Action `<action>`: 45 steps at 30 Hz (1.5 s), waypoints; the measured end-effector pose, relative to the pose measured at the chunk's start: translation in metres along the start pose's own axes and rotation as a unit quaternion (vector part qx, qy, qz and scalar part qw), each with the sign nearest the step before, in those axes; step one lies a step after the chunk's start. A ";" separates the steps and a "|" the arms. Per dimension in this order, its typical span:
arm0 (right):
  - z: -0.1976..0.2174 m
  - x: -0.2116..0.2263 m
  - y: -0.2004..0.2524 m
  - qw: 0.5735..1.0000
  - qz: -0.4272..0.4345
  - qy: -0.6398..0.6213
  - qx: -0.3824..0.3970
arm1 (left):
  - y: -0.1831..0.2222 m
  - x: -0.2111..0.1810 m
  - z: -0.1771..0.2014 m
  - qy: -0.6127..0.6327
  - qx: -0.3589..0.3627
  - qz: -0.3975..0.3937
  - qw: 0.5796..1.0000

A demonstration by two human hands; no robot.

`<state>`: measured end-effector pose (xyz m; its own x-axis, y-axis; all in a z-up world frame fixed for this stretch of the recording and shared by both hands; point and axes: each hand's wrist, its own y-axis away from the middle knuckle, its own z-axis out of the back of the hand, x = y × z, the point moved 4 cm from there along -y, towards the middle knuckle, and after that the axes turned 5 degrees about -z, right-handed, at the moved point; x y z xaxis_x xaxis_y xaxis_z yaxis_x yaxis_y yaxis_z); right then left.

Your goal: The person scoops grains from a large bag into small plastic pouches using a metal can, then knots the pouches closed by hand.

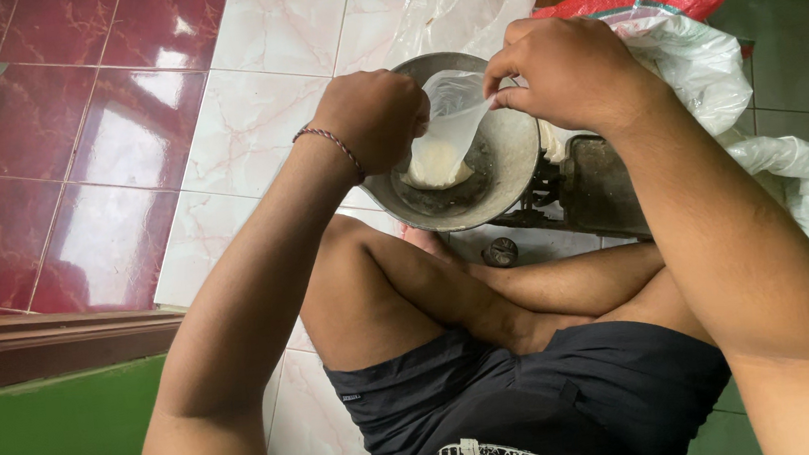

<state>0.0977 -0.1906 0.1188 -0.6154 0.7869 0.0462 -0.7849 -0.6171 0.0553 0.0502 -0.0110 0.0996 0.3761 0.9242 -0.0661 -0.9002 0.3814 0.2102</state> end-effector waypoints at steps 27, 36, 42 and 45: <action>0.013 0.014 0.017 0.989 0.072 -0.113 -0.057 | 0.009 -0.001 0.014 0.052 -0.047 -0.004 0.998; 0.010 -0.031 0.028 0.958 0.015 -0.251 -0.138 | 0.044 -0.001 0.037 0.258 -0.156 -0.082 0.950; -0.084 -0.151 0.031 0.913 -0.359 -0.191 0.030 | 0.041 0.024 -0.022 0.379 -0.141 -0.071 0.912; -0.187 -0.243 0.031 0.918 -0.376 -0.110 0.062 | 0.014 0.025 -0.040 0.400 -0.079 0.013 0.913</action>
<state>0.2095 -0.3999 -0.0773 0.1370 0.9795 0.1478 -0.9592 0.0939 0.2666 0.0386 0.0178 0.0617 0.1307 0.6280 -0.7672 -0.9510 0.2982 0.0821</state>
